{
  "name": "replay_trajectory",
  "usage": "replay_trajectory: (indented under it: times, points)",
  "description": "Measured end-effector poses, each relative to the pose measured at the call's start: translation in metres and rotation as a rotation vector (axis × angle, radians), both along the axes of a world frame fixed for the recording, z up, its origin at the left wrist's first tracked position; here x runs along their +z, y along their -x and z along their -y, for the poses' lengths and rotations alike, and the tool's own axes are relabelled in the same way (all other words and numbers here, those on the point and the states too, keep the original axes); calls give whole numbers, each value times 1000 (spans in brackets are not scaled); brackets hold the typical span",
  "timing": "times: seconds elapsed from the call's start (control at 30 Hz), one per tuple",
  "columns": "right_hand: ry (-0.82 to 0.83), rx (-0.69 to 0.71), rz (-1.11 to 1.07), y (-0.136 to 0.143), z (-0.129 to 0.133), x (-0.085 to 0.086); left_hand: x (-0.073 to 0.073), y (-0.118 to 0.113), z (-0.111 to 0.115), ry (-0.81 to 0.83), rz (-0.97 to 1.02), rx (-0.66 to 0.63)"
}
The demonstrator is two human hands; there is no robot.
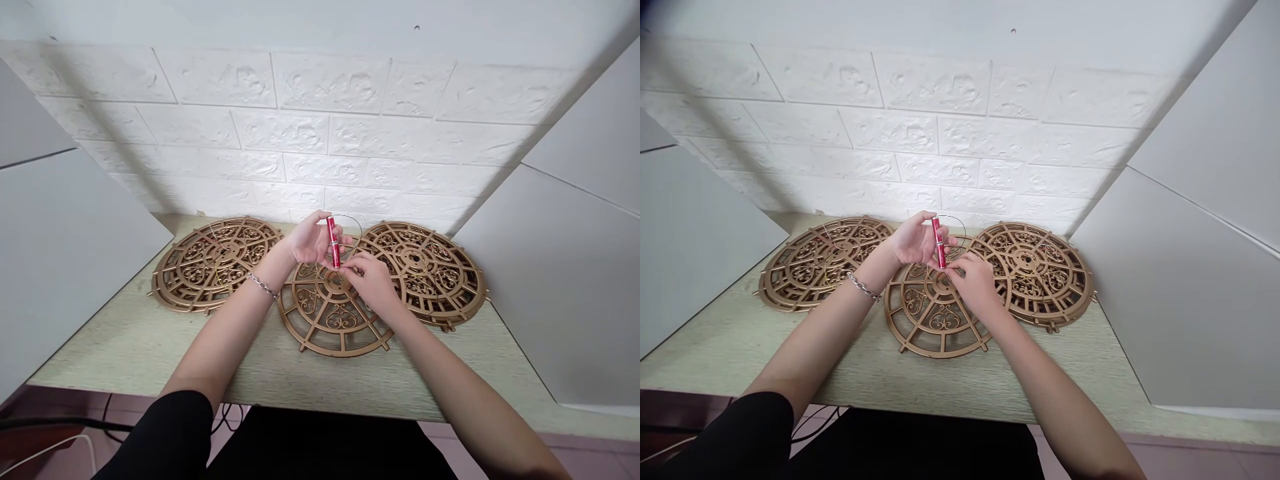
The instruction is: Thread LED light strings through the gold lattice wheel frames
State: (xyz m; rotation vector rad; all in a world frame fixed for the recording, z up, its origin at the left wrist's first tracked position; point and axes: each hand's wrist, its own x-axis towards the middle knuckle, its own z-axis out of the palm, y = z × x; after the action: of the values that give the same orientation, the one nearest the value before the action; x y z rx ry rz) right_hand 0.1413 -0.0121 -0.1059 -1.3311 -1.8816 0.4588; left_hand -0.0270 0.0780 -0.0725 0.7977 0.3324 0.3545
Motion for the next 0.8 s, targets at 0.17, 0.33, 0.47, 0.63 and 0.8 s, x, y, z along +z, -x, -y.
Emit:
replay_trajectory:
  times: [0.17, 0.33, 0.47, 0.63, 0.8]
  points:
    - [-64, -3, 31, -1, 2, -1, -8, 4, -8, 41, 98, -59]
    - [-129, -41, 114, 1, 6, -3, -8, 5, -9, 34, 86, -55]
    - [-143, -48, 120, 1, 8, -2, -7, 3, -8, 19, 81, -79]
    - [-144, -50, 131, 2, 9, -2, -5, 1, -4, -4, 48, -82]
    - [-162, -64, 137, 2, 9, -4, -2, -2, 1, -48, -50, -39]
